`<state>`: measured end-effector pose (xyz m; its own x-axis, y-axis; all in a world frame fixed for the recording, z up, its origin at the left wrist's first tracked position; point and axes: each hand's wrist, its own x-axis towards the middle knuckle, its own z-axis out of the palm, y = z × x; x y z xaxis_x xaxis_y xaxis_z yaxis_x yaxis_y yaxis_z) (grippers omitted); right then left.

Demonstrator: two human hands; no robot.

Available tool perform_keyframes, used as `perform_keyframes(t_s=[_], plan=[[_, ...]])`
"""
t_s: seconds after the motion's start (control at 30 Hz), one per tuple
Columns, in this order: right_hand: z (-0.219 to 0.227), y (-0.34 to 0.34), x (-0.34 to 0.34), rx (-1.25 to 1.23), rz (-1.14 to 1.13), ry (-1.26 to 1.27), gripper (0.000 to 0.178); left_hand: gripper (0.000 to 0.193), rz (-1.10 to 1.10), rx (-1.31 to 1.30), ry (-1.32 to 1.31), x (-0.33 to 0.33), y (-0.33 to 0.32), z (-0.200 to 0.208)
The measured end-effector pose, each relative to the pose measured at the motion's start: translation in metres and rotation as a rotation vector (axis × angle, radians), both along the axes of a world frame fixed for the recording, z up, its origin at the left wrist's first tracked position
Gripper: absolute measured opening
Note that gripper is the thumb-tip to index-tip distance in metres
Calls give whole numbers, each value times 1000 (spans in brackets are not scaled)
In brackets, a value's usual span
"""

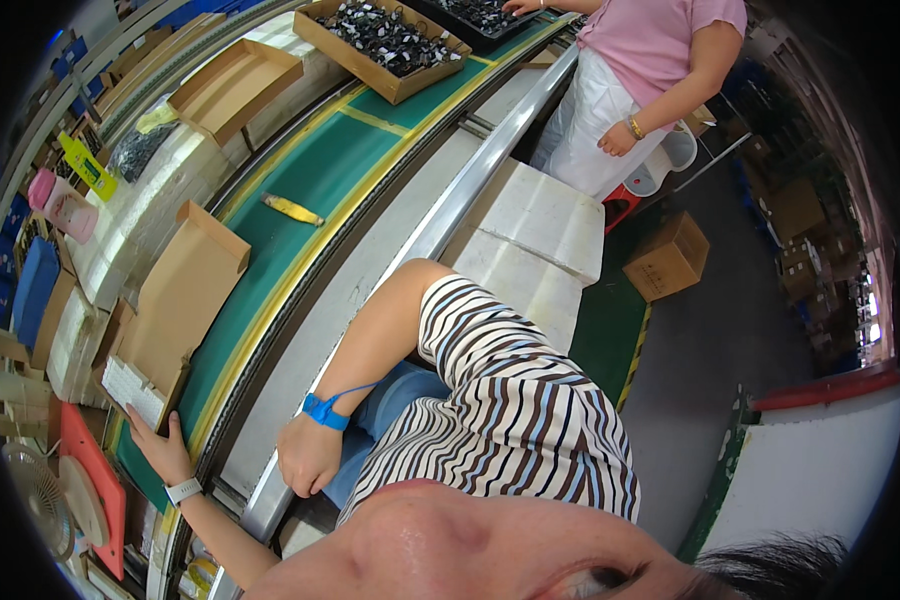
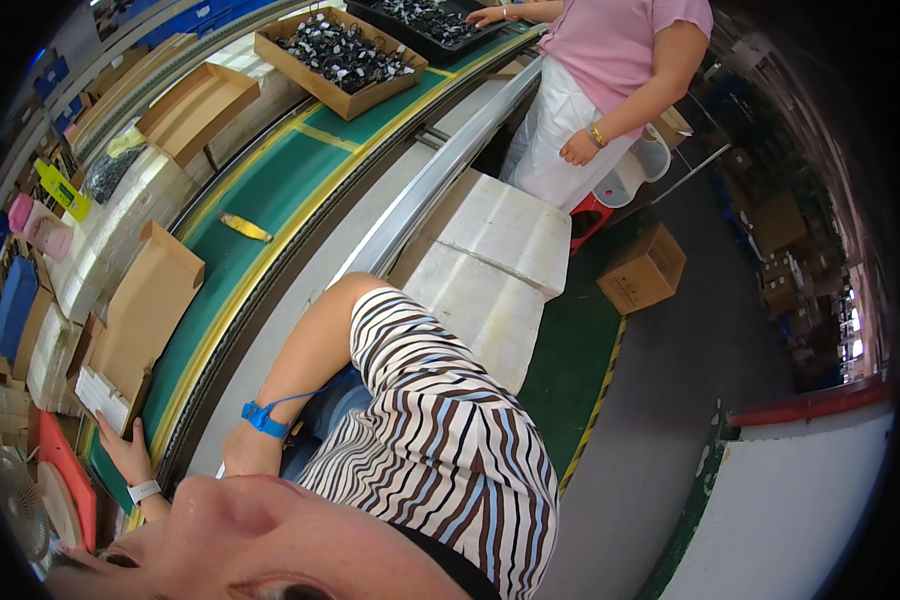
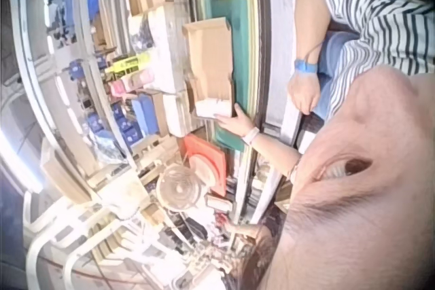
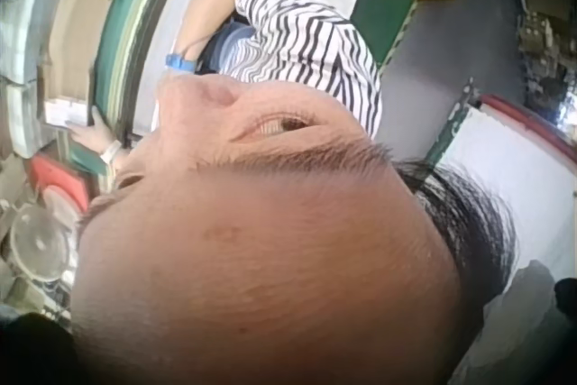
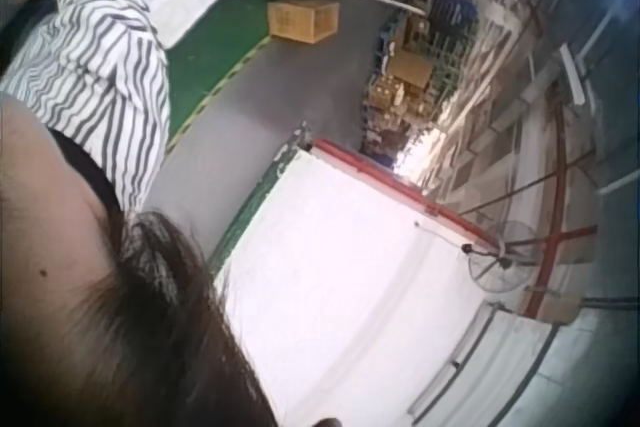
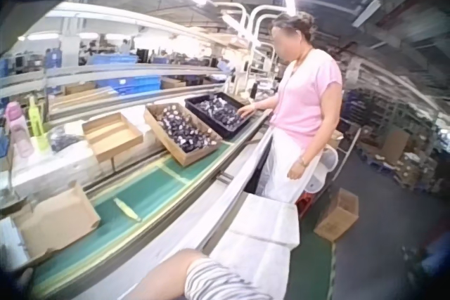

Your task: Manually assemble components onto a printed circuit board on an assembly line.

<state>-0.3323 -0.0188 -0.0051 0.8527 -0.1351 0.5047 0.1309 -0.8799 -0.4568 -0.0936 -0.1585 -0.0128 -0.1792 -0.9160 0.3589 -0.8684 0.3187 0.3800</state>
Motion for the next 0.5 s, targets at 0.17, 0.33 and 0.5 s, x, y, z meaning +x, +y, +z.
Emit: perform_keyframes(t_s=[0.17,0.33,0.5], plan=[[5,-4,-3,52,-33,166,14,74,-18,-3,16,1,2,-3],[-6,-12,3,78,20,98,16,74,-30,-27,13,1,0,-3],[-7,-15,4,98,39,125,16,74,-2,25,27,-4,4,2]])
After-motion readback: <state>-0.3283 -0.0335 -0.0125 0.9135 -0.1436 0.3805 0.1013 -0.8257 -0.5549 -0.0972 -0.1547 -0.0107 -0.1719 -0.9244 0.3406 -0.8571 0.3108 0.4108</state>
